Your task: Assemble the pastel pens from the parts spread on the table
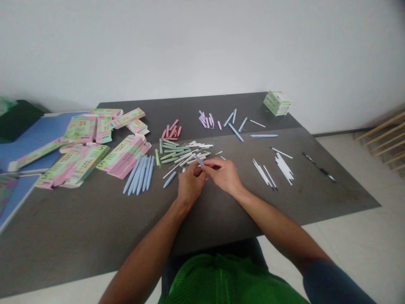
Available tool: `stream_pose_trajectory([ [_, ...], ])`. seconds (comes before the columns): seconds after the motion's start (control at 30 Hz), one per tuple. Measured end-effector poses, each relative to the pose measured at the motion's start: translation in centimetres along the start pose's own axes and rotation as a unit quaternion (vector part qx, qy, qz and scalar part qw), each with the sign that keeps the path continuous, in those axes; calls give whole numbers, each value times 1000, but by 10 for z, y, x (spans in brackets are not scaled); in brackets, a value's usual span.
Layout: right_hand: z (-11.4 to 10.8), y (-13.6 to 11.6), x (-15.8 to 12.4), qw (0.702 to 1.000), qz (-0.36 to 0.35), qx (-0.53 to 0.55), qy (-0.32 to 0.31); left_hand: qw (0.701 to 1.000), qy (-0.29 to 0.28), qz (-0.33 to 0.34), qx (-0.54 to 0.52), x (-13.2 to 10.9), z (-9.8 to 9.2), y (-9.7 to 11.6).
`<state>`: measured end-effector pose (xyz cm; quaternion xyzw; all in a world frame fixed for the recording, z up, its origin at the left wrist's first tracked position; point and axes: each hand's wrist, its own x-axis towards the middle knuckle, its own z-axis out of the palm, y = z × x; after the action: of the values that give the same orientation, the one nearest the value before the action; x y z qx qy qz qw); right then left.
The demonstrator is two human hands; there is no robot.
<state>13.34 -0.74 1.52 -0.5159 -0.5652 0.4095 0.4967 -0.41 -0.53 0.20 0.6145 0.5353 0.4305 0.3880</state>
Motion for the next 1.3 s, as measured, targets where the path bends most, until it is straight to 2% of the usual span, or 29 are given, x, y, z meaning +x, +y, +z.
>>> stream_pose_trajectory([
  [0.1, 1, 2, 2, 994, 60, 95, 0, 999, -28, -16, -33, 0, 2, 0],
  [0.23, 4, 4, 2, 991, 69, 111, 13, 992, -40, -50, -107, 0, 6, -2],
  [0.37, -3, 5, 4, 999, 46, 18, -16, 979, -48, -89, -180, 4, 5, -1],
  [0.47, -24, 7, 11, 992, -9, -119, -36, 970, -22, -113, -212, 11, 1, -2],
  [0.53, -42, 9, 17, 964, -46, -259, -39, 967, 4, -121, -225, 16, -5, -3],
  [0.6, -59, 12, 21, 919, -61, -379, -86, 963, 24, -124, -236, 20, -10, -4],
  [0.7, -77, 16, 25, 872, -49, -457, -169, 960, 43, -124, -247, 23, -17, -5],
  [0.77, -83, 17, 25, 860, -49, -468, -196, 959, 50, -119, -251, 24, -19, -6],
  [0.97, -89, 8, 20, 863, -56, -440, -243, 961, 55, -112, -247, 24, -21, -7],
  [1.07, -91, 7, 17, 842, -68, -459, -277, 961, 54, -112, -246, 24, -22, -6],
  [1.17, -89, 10, 18, 827, -65, -481, -285, 962, 51, -110, -243, 24, -23, -5],
  [1.3, -80, 11, 19, 854, -49, -450, -257, 962, 48, -105, -248, 23, -25, -3],
])
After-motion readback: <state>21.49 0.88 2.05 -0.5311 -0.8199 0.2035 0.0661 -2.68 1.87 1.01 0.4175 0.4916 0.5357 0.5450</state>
